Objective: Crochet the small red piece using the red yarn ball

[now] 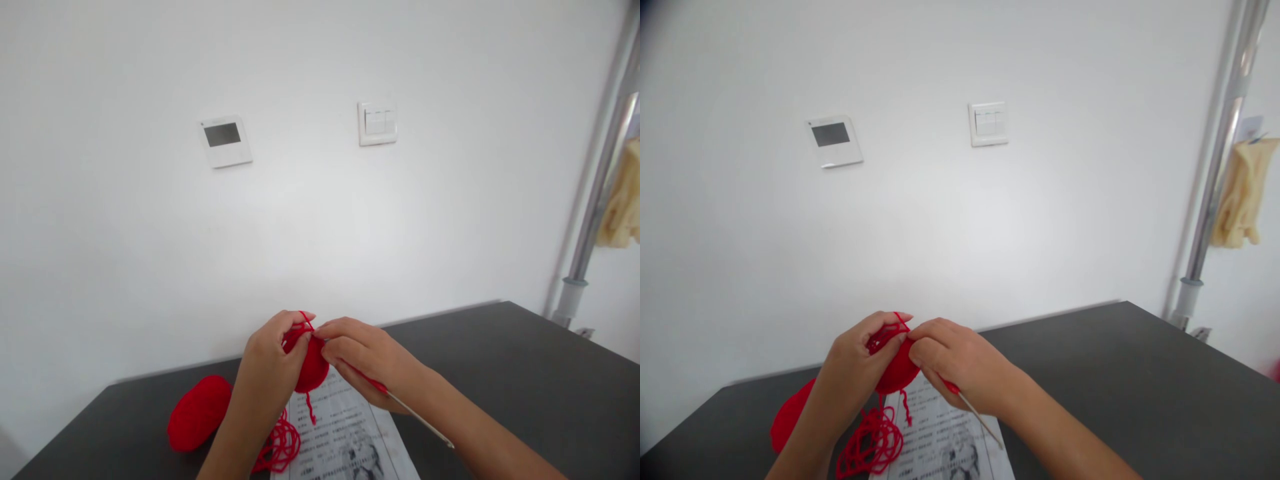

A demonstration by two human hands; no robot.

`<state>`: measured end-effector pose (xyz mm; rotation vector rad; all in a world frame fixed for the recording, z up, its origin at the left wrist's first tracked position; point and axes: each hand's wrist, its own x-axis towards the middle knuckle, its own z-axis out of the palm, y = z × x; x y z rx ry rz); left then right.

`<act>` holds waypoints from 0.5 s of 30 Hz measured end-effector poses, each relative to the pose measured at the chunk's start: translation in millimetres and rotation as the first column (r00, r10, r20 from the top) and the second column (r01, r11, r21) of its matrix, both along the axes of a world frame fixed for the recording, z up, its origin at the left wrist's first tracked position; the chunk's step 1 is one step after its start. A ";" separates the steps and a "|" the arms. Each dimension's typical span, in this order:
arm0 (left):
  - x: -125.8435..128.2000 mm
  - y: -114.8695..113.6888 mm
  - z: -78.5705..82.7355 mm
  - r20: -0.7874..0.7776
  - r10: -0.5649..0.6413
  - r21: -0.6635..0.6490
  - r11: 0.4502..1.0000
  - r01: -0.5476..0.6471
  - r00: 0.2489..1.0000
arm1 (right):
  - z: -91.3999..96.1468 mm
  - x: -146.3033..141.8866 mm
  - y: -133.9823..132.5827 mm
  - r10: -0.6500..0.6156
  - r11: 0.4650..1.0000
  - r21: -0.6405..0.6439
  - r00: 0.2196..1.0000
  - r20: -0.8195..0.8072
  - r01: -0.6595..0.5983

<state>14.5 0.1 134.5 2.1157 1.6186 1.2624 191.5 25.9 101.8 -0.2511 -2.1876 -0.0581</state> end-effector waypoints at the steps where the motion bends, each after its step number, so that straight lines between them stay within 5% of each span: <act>1: 0.6 0.1 -0.6 0.004 0.001 0.015 1.000 -0.001 1.000 | -1.2 -1.1 0.2 -0.017 1.000 0.014 1.000 -0.007 0.017; 15: 4.3 0.4 -3.1 0.046 0.075 0.021 0.997 -0.076 0.996 | -7.4 -8.7 -0.7 -0.202 0.957 0.205 0.979 -0.036 0.205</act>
